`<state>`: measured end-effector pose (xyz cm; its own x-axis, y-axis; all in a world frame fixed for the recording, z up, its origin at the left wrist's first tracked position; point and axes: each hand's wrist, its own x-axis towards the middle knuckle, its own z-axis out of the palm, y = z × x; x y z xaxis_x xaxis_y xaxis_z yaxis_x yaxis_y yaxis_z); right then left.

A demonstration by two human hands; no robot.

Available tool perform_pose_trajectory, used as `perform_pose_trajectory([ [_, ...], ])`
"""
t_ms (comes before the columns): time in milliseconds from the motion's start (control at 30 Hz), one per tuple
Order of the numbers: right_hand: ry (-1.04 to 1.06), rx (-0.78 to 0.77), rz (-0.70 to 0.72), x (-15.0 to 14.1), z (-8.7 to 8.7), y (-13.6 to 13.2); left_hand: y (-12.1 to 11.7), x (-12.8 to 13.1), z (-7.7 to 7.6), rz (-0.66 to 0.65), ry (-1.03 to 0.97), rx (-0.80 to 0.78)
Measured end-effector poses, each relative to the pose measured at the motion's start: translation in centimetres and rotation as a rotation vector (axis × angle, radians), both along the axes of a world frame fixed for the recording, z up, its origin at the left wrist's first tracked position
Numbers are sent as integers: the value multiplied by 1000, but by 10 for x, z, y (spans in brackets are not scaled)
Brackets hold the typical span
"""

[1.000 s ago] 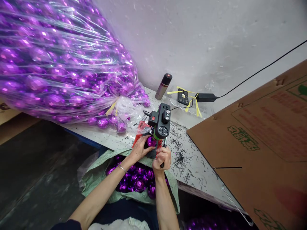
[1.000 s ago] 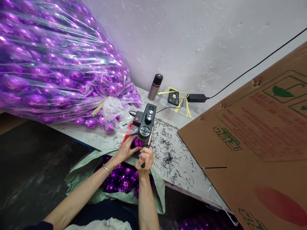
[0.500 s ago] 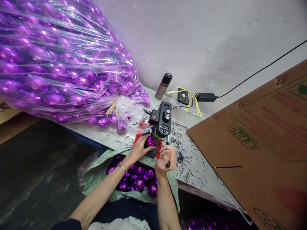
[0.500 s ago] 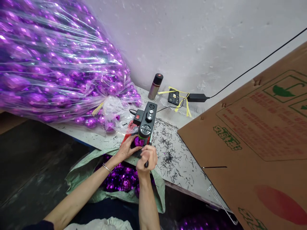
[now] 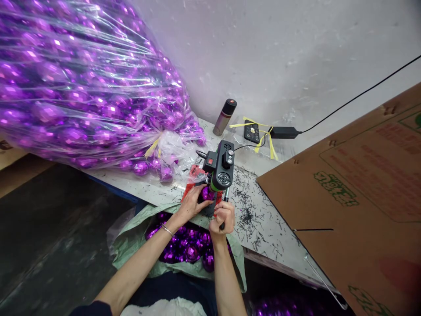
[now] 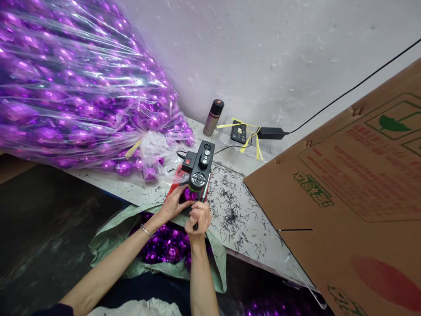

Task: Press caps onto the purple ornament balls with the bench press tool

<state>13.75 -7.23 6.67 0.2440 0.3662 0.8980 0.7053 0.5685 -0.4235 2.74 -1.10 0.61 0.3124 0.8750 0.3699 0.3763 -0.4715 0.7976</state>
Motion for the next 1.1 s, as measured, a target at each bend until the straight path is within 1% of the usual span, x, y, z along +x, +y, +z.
perform_pose_trajectory([
  [167, -34, 5, -37, 2, -9, 2, 0, 0, -2, 2, 2, 0],
  [400, -1, 47, -20, 3, -19, 6, 1, 0, -4, 0, -1, -1],
  [867, -14, 27, -6, 7, -26, 7, 1, 0, -3, -16, -13, 4],
  [1100, -8, 20, 12, 8, -27, 6, 2, 0, -3, -23, -23, 3],
])
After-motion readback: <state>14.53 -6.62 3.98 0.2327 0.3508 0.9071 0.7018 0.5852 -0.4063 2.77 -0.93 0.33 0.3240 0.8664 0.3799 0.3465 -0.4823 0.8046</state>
